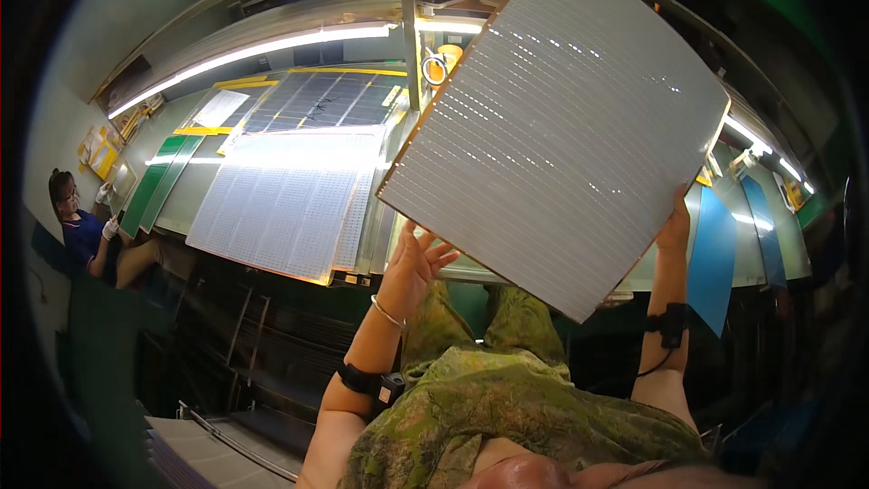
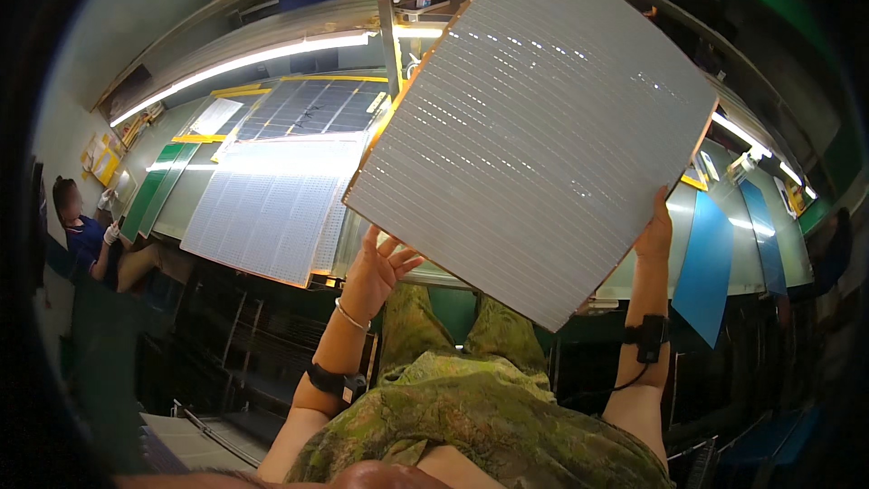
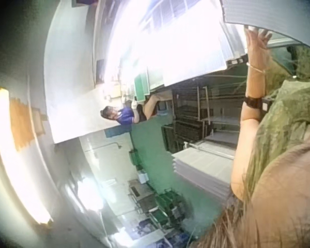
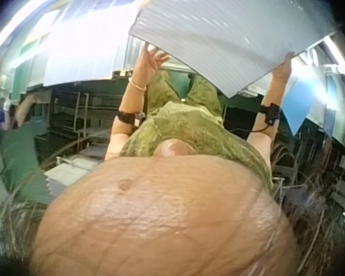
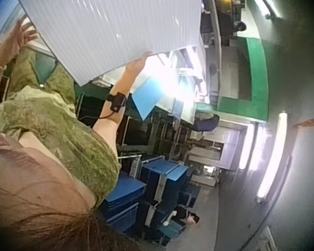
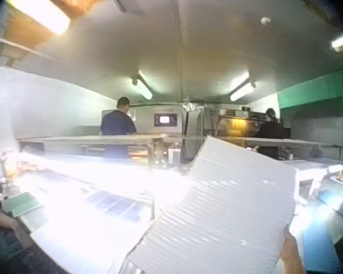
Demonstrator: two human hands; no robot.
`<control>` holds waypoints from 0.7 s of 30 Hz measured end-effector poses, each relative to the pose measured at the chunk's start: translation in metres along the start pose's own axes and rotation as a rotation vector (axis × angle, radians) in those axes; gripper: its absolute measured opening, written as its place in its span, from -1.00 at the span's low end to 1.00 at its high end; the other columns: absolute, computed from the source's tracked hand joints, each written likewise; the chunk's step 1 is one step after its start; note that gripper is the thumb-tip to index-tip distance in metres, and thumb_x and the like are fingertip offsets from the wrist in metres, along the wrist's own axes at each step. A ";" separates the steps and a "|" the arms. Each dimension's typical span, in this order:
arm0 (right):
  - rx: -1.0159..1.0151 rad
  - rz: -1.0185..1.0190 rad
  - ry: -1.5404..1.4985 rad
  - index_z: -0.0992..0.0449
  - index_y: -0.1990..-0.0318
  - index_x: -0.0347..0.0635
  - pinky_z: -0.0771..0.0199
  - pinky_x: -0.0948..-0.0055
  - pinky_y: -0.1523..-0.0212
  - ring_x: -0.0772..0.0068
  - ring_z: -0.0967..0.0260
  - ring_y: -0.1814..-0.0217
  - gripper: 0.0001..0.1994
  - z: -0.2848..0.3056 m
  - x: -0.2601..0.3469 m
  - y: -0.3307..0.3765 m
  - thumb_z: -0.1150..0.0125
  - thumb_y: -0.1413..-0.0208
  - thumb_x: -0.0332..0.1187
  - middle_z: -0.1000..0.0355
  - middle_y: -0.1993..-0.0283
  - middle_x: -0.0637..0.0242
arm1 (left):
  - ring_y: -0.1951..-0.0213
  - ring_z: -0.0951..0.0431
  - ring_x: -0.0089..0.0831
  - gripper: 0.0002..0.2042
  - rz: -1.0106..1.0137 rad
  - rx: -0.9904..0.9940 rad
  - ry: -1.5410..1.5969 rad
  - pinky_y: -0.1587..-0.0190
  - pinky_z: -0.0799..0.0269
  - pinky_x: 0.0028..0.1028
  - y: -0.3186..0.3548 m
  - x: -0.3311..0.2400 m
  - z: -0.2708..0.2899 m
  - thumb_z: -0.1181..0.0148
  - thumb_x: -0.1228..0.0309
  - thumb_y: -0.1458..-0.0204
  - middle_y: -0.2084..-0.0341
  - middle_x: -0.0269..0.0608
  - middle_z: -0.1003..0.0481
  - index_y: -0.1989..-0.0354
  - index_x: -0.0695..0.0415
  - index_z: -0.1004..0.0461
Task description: Inspecting and organizing industrial panels on a light table and moving them to a storage rack.
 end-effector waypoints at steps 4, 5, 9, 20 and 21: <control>-0.094 -0.004 0.006 -0.19 -0.14 -0.26 -0.22 0.25 -0.15 0.25 -0.27 -0.09 -0.43 -0.011 -0.019 0.004 -0.01 -0.12 0.00 -0.31 -0.06 0.24 | -0.04 -0.36 -0.19 -0.38 -0.014 -0.064 0.036 -0.08 -0.26 -0.21 -0.004 0.001 0.011 0.30 0.00 -0.19 -0.19 -0.01 -0.12 -0.32 -0.03 0.32; -0.135 0.018 0.009 -0.19 -0.14 -0.22 -0.27 0.25 -0.12 0.26 -0.27 -0.09 -0.44 -0.003 -0.030 0.000 0.06 -0.15 0.02 -0.31 -0.06 0.24 | -0.02 -0.37 -0.20 -0.38 -0.003 -0.094 0.009 -0.07 -0.27 -0.21 -0.005 -0.001 0.011 0.29 0.00 -0.18 -0.18 -0.02 -0.13 -0.32 -0.02 0.30; -0.129 0.039 -0.084 -0.18 -0.13 -0.20 -0.27 0.29 -0.11 0.28 -0.24 -0.11 -0.41 -0.017 -0.040 0.010 -0.06 -0.08 0.03 -0.29 -0.04 0.27 | 0.00 -0.39 -0.24 -0.42 -0.006 -0.084 -0.051 -0.04 -0.31 -0.24 -0.014 -0.017 0.001 0.29 0.02 -0.19 -0.14 -0.08 -0.19 -0.30 0.04 0.17; -0.305 -0.126 -0.294 -0.10 -0.21 -0.18 -0.22 0.28 -0.16 0.26 -0.15 -0.20 -0.48 -0.056 -0.092 0.068 0.16 -0.22 -0.04 -0.16 -0.20 0.24 | 0.05 -0.41 -0.42 -0.41 0.178 0.498 0.512 0.03 -0.35 -0.44 -0.021 0.060 0.093 0.16 0.00 -0.15 0.14 -0.13 -0.35 -0.23 0.13 -0.02; -0.331 -0.132 -0.248 -0.09 -0.21 -0.20 -0.19 0.28 -0.18 0.25 -0.14 -0.21 -0.48 -0.051 -0.097 0.087 0.17 -0.22 -0.05 -0.15 -0.22 0.24 | 0.05 -0.42 -0.36 -0.37 0.326 0.034 0.093 0.02 -0.34 -0.41 -0.027 0.061 0.066 0.12 -0.02 -0.13 0.15 -0.07 -0.38 -0.24 0.16 -0.02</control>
Point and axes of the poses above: each hand's wrist, its own y-axis away from the middle knuckle, its own z-axis out of the back of the hand, x = y × z, the point moved 2 cm from there along -y, towards the middle knuckle
